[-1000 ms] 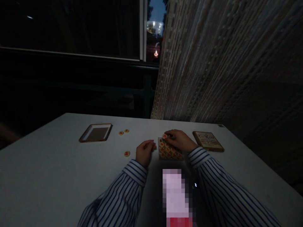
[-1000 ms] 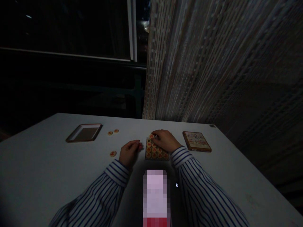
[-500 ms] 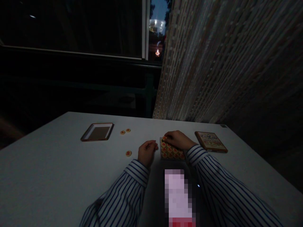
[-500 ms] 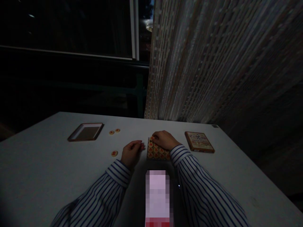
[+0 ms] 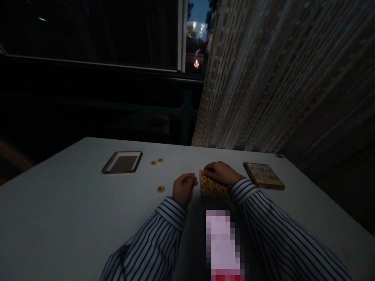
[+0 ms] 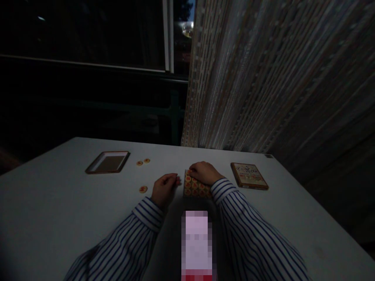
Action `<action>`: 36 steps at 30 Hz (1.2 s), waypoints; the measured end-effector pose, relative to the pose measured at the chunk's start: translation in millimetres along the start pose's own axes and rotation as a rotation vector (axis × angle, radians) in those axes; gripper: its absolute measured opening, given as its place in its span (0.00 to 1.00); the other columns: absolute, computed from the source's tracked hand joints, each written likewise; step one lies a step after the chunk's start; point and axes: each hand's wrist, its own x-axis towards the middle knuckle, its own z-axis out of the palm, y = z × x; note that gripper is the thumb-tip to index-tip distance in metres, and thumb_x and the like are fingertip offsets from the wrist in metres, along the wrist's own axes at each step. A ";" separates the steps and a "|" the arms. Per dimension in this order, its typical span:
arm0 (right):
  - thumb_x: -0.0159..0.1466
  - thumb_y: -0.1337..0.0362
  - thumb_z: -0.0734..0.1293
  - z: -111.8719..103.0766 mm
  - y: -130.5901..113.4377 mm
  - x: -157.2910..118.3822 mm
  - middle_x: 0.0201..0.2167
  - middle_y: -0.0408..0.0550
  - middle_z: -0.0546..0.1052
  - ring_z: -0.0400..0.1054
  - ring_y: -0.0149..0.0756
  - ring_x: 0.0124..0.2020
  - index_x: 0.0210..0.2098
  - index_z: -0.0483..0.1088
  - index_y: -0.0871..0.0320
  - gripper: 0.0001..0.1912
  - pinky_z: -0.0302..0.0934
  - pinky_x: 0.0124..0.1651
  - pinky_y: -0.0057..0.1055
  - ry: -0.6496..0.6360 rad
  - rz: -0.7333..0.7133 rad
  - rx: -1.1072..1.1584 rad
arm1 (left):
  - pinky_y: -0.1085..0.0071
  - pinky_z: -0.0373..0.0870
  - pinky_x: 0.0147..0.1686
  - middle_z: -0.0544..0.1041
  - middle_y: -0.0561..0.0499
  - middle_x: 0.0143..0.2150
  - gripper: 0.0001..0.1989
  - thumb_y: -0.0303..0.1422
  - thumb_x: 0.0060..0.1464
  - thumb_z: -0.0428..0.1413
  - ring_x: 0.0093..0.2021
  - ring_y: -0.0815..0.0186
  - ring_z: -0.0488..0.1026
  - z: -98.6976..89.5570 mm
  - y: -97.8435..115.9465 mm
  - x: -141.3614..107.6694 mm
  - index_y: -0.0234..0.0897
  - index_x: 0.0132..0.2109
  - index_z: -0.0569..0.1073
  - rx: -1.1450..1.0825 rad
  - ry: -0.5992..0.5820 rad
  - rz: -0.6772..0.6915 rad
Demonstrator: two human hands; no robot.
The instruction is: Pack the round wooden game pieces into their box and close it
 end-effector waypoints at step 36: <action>0.62 0.59 0.58 0.3 -1.6 3.2 0.40 0.48 0.77 0.69 0.38 0.41 0.43 0.73 0.54 0.16 0.57 0.40 0.28 -0.038 -0.049 -0.130 | 0.73 0.69 0.30 0.76 0.50 0.24 0.10 0.33 0.38 0.61 0.25 0.70 0.73 2.4 7.5 -3.1 0.31 0.30 0.75 0.000 -0.017 -0.047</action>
